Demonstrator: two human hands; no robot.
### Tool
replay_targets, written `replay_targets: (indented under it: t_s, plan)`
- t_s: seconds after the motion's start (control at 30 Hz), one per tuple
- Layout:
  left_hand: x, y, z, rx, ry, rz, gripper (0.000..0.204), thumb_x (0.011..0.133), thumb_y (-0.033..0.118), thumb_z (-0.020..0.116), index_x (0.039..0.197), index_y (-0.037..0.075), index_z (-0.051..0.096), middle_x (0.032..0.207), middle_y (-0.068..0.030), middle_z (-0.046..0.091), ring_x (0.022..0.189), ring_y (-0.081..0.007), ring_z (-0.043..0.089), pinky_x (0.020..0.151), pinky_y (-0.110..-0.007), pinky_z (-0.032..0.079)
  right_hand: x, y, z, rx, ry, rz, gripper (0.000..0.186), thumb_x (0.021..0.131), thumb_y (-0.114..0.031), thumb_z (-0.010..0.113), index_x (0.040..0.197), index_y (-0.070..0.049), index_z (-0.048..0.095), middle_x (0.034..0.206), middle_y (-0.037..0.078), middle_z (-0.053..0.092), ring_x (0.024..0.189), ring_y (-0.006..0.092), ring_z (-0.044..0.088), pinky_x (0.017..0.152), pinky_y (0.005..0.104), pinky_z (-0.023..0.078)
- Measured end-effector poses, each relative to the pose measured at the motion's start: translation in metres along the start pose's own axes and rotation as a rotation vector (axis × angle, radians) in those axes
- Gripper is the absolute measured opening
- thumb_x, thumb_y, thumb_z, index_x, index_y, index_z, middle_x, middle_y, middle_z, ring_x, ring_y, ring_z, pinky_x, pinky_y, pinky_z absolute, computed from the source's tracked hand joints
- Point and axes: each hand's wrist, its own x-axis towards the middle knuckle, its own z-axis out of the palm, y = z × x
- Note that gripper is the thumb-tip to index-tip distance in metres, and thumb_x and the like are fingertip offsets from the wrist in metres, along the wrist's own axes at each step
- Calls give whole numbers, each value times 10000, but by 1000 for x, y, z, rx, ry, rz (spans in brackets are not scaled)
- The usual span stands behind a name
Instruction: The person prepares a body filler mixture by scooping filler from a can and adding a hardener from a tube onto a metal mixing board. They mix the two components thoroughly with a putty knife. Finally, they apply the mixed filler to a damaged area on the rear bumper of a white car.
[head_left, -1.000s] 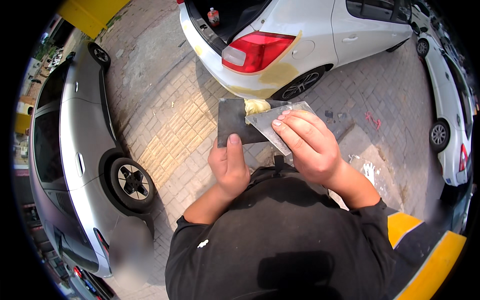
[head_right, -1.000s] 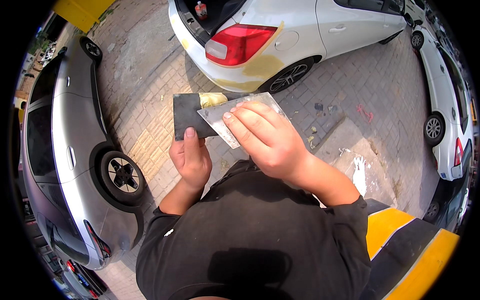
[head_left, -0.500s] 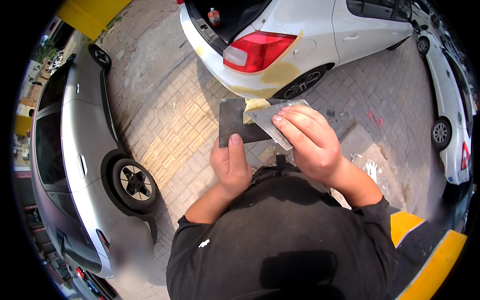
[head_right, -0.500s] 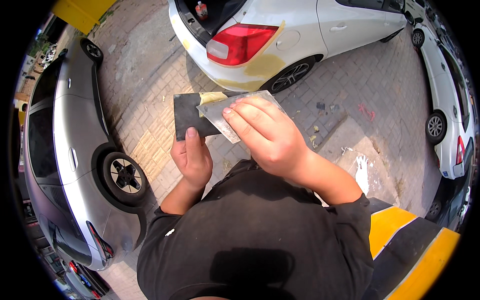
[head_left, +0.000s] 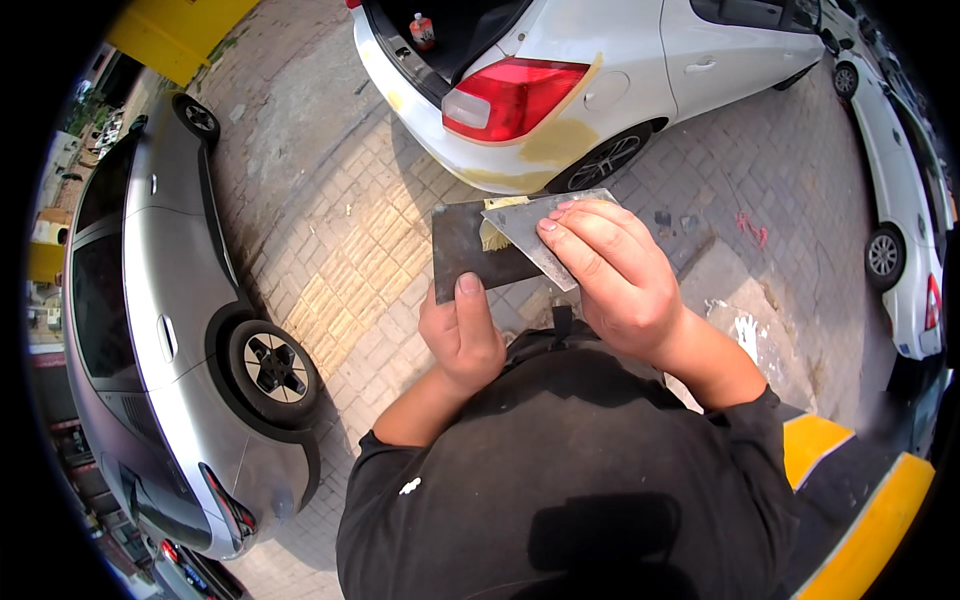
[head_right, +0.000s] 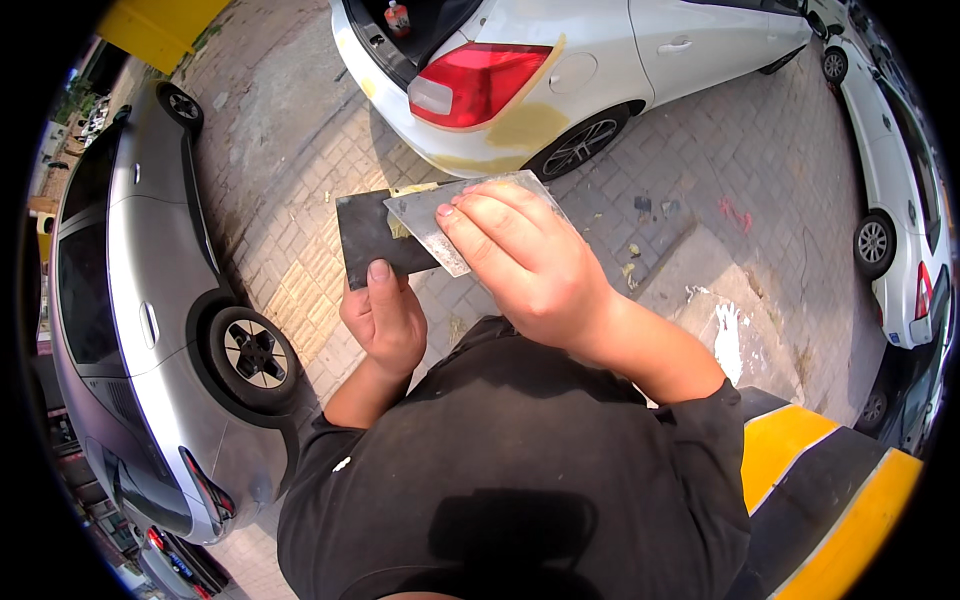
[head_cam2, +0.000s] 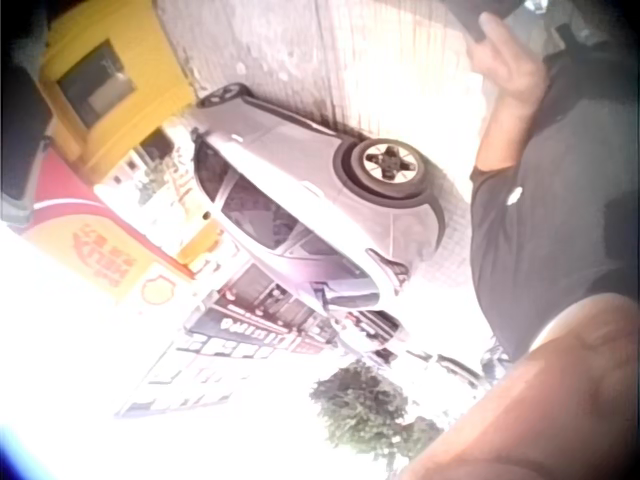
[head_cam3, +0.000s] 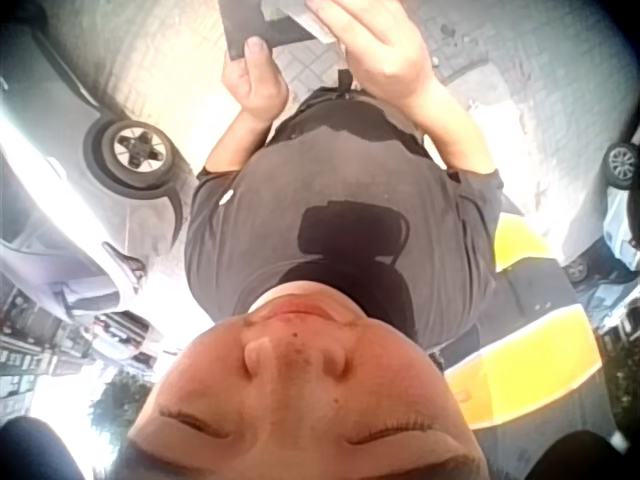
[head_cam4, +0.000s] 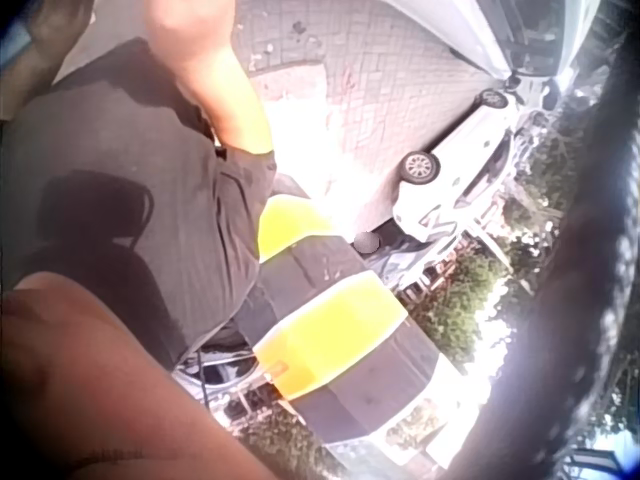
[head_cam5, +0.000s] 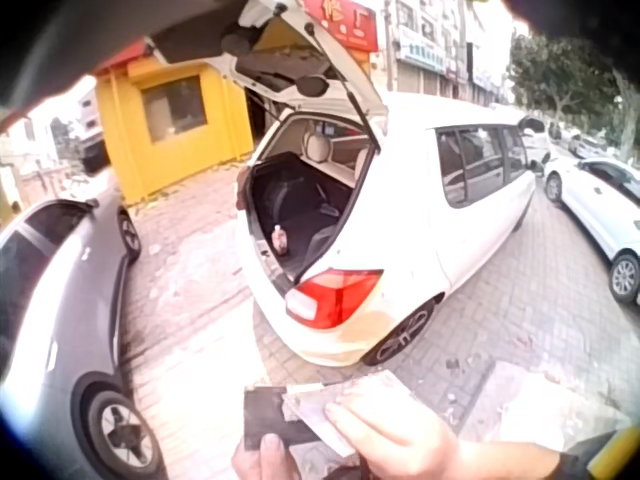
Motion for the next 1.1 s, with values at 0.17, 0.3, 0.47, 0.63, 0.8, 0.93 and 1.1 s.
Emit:
replay_targets:
  t_s: [0.17, 0.3, 0.47, 0.63, 0.8, 0.93, 1.1]
  plan:
    - [-1, -4, -5, -1, -34, -49, 279, 1001, 77, 385, 1154, -119, 511, 1185, -163, 577, 1083, -189, 542, 926, -337, 429, 0, 1, 1, 33, -39, -1, 383, 673, -36, 609, 1029, 104, 620, 977, 170, 602, 927, 338, 606, 794, 397, 532]
    - [2, 2, 7, -29, 33, -16, 259, 1001, 86, 392, 1115, -104, 525, 1149, -151, 592, 1050, -178, 552, 906, -325, 435, 1, 2, 2, 19, -8, 5, 391, 669, -41, 610, 1033, 102, 619, 976, 168, 602, 923, 337, 605, 795, 391, 533]
    - [4, 3, 12, -14, 95, 8, 272, 1002, 90, 390, 1142, -106, 516, 1168, -155, 589, 1079, -190, 552, 938, -336, 431, 1, 2, 1, 0, 5, 6, 391, 665, -51, 611, 1024, 104, 619, 985, 164, 604, 923, 336, 605, 793, 385, 534]
    - [1, -5, 4, -60, 28, -5, 301, 999, 88, 391, 1191, -115, 504, 1217, -173, 575, 1125, -218, 552, 971, -360, 427, -1, -3, 0, 20, -77, 11, 402, 670, -66, 606, 1036, 102, 620, 991, 162, 605, 937, 332, 603, 797, 386, 533]
    - [0, -1, 6, -61, 39, -6, 306, 1000, 93, 391, 1195, -114, 504, 1221, -178, 575, 1131, -225, 554, 971, -365, 431, -3, -5, 5, 4, -48, 28, 406, 666, -53, 606, 1040, 102, 619, 1006, 169, 601, 949, 342, 599, 812, 392, 533]
    - [0, -2, 5, -66, 50, -23, 310, 999, 97, 394, 1200, -113, 503, 1215, -179, 579, 1128, -229, 560, 980, -361, 429, -4, -4, 3, 31, -22, 24, 416, 668, -54, 605, 1050, 110, 612, 1014, 171, 596, 953, 345, 595, 810, 393, 530]
    - [-1, -4, 0, -125, 85, -100, 313, 994, 98, 402, 1197, -118, 504, 1210, -181, 586, 1122, -233, 571, 967, -359, 442, -4, -11, 2, 50, -61, 5, 393, 680, -52, 613, 1041, 102, 621, 989, 160, 606, 919, 332, 613, 776, 400, 540]
